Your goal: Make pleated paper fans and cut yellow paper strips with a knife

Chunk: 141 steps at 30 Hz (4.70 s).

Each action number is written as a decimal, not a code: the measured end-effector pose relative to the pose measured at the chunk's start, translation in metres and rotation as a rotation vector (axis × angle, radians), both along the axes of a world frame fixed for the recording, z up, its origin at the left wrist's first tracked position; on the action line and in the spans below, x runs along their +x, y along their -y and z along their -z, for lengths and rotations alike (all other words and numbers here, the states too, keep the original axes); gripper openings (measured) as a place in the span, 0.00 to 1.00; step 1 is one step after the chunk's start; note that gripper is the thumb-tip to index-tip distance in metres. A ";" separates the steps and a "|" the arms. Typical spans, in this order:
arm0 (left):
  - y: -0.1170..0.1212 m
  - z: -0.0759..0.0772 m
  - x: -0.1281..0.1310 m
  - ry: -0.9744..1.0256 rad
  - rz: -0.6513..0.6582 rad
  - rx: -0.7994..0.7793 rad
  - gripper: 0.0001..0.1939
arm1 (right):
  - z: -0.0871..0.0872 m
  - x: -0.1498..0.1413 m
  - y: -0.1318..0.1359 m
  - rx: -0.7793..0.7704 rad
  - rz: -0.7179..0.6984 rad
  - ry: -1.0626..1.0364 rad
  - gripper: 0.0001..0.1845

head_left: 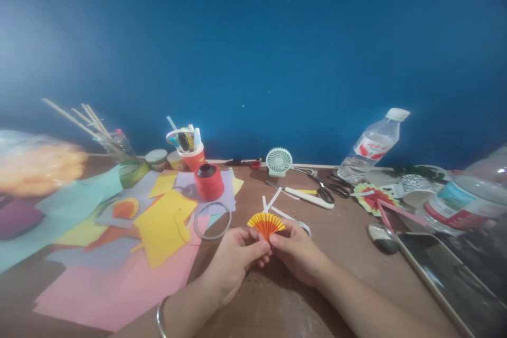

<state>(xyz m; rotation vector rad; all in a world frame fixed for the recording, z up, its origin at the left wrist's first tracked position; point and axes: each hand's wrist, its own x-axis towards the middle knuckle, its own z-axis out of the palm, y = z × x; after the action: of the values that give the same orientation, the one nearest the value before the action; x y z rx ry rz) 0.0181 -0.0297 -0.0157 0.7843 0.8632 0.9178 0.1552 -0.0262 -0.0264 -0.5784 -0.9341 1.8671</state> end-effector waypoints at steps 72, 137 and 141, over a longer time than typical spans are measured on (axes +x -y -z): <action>0.000 -0.004 -0.017 -0.851 -0.152 1.213 0.07 | -0.011 0.016 0.004 1.161 0.509 1.010 0.08; -0.021 0.008 -0.008 -0.063 -0.313 0.142 0.09 | 0.010 0.011 -0.016 0.129 0.600 0.466 0.18; -0.021 0.006 -0.008 0.009 -0.315 0.111 0.08 | 0.012 0.012 -0.016 0.131 0.599 0.467 0.18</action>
<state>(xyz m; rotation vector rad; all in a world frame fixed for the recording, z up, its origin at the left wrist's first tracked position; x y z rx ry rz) 0.0106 -0.0082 -0.0217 0.7503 0.9498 1.2551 0.1671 -0.0104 -0.0380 -1.1047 -1.0252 1.1446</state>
